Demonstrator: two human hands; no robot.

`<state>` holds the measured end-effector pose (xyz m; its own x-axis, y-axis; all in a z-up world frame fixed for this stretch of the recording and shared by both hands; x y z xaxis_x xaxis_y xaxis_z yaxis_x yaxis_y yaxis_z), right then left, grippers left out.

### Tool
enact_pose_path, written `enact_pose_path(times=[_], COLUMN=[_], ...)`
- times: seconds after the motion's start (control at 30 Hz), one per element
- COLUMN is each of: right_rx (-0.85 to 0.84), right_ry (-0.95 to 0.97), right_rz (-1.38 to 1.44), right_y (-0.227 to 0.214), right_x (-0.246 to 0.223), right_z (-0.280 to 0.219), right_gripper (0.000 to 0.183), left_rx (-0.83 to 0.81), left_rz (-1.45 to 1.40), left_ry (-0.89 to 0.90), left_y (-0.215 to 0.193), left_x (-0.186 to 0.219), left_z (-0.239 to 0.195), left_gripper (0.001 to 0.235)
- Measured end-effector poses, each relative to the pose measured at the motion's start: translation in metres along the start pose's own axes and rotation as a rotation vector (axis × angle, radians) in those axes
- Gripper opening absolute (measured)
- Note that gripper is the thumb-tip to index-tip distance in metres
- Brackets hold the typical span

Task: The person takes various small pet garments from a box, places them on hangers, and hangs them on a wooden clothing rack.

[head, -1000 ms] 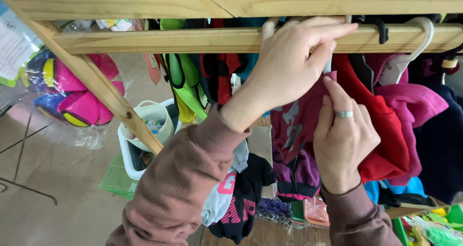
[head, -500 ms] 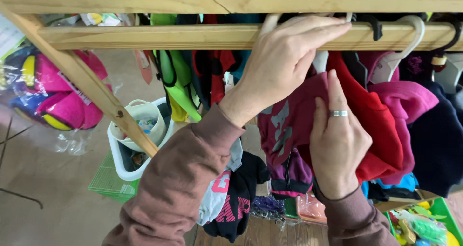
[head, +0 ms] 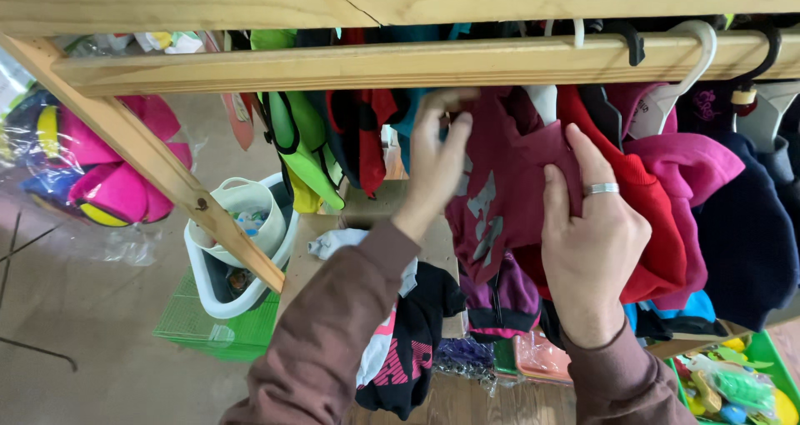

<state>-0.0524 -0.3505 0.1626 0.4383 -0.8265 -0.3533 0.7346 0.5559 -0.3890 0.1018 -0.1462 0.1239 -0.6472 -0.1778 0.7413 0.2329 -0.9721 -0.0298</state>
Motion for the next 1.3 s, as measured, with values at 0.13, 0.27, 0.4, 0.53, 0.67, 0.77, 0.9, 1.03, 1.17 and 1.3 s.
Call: enact_pose_path(times=[0.13,0.27,0.4,0.53,0.67,0.77,0.9,1.03,1.17,1.3], right_rx=[-0.06,-0.189,-0.244,-0.051,0.036,-0.02,-0.06,0.03,0.058,0.019], right_ry=[0.195,0.47,0.453,0.214,0.085,0.16,0.251,0.19,0.122,0.032], right_rz=[0.158,0.499,0.567,0.24,0.147,0.139,0.244,0.23,0.127,0.049], right_y=[-0.009,-0.006,-0.011,-0.039,-0.043,-0.028,-0.018,-0.016,-0.007,0.01], right_x=[-0.008,-0.003,-0.003,-0.002,-0.013,0.001,0.003,0.008,0.014,0.011], right_z=[0.009,0.013,0.013,0.004,-0.008,-0.014,-0.007,-0.018,-0.025,-0.029], right_gripper=[0.041,0.046,0.044,0.029,0.018,0.02,0.019,0.018,0.02,0.021], left_rx=[-0.144,-0.304,-0.372,-0.444,-0.361,-0.275,-0.262,-0.258,-0.252,-0.25], left_rz=[-0.507,-0.523,-0.552,-0.678,-0.793,-0.844,-0.847,-0.854,-0.863,-0.876], left_ry=[-0.331,-0.509,-0.441,-0.297,-0.268,-0.273,-0.259,-0.249,-0.252,-0.248], left_y=[0.031,0.064,0.078,0.093,0.092,0.087,0.089,0.092,0.102,0.118], left_x=[-0.06,-0.081,-0.091,-0.105,-0.109,-0.115,-0.116,-0.116,-0.124,-0.13], left_z=[0.025,0.034,0.045,0.049,0.05,0.059,0.068,0.063,0.066,0.086], left_gripper=[0.059,0.059,0.052,0.039,0.03,0.019,0.019,0.019,0.02,0.021])
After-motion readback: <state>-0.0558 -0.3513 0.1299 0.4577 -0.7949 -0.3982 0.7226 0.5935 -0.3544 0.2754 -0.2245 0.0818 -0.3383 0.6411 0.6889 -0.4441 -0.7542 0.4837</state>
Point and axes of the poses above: each hand's wrist, its own z-axis towards the middle knuckle, its own y-axis out of the palm, x = y × z, the point moved 9 cm from there along z, towards the middle knuckle, and after that the axes turned 4 degrees about z, right-handed, at the moved point
